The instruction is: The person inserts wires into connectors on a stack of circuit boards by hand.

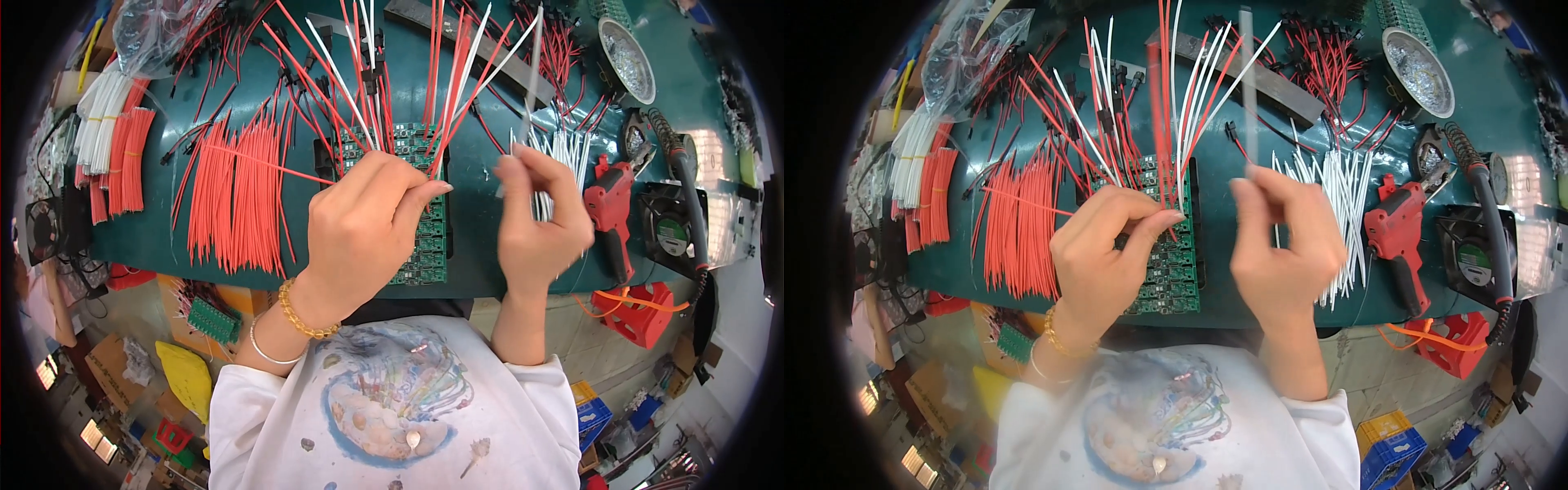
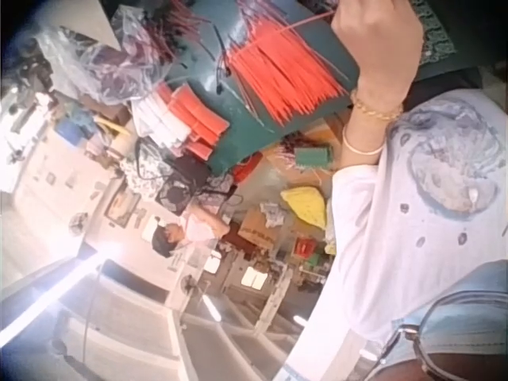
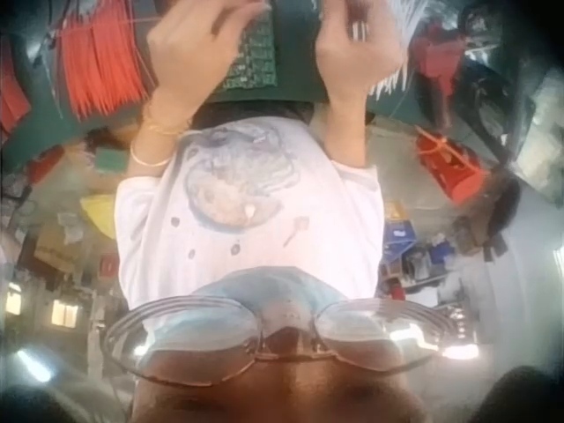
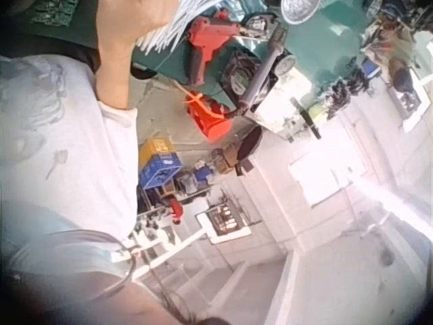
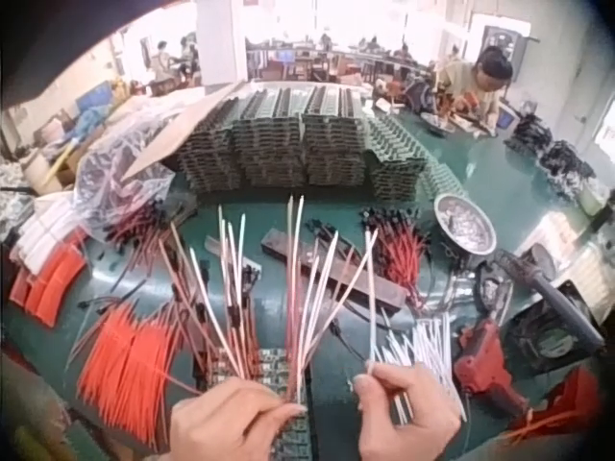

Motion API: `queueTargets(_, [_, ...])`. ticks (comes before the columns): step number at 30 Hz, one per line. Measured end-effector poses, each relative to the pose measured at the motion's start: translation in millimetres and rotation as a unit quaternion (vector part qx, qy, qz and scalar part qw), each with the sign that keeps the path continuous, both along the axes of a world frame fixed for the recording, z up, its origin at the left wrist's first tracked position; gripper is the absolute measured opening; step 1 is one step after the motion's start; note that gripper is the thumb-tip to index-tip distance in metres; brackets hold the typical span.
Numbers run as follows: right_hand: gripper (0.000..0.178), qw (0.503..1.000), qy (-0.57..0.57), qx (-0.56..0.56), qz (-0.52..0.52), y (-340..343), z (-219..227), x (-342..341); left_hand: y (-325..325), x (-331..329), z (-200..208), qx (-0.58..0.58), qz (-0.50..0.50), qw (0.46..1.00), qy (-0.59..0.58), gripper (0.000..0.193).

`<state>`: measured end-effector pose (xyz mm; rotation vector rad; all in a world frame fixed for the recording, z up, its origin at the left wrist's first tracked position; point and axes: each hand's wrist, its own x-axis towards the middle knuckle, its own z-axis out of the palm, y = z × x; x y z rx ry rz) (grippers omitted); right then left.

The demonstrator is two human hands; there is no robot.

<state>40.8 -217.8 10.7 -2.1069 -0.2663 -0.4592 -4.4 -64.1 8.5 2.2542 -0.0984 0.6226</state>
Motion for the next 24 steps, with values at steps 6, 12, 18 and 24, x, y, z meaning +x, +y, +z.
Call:
queueTargets(6, [0.010,0.957,0.093,-0.199,-0.186,-62.1,-4.3,-8.8,-3.8,-3.7,1.0,-0.024,-0.009,1.000,0.015,0.015])
queueTargets(12, [0.017,0.943,-0.085,-0.316,-0.067,-39.2,-1.2,-7.9,-8.3,-7.0,-2.3,-0.031,-0.010,0.999,0.012,0.014])
queueTargets(18, [0.007,0.914,-0.105,-0.392,0.029,-15.5,-8.9,25.9,-11.4,6.4,0.5,0.043,0.018,0.999,0.029,0.025])
queueTargets(24, [0.006,0.848,-0.140,-0.506,0.066,-5.5,11.7,49.1,-15.2,4.8,6.0,0.089,0.048,0.995,0.024,0.039])
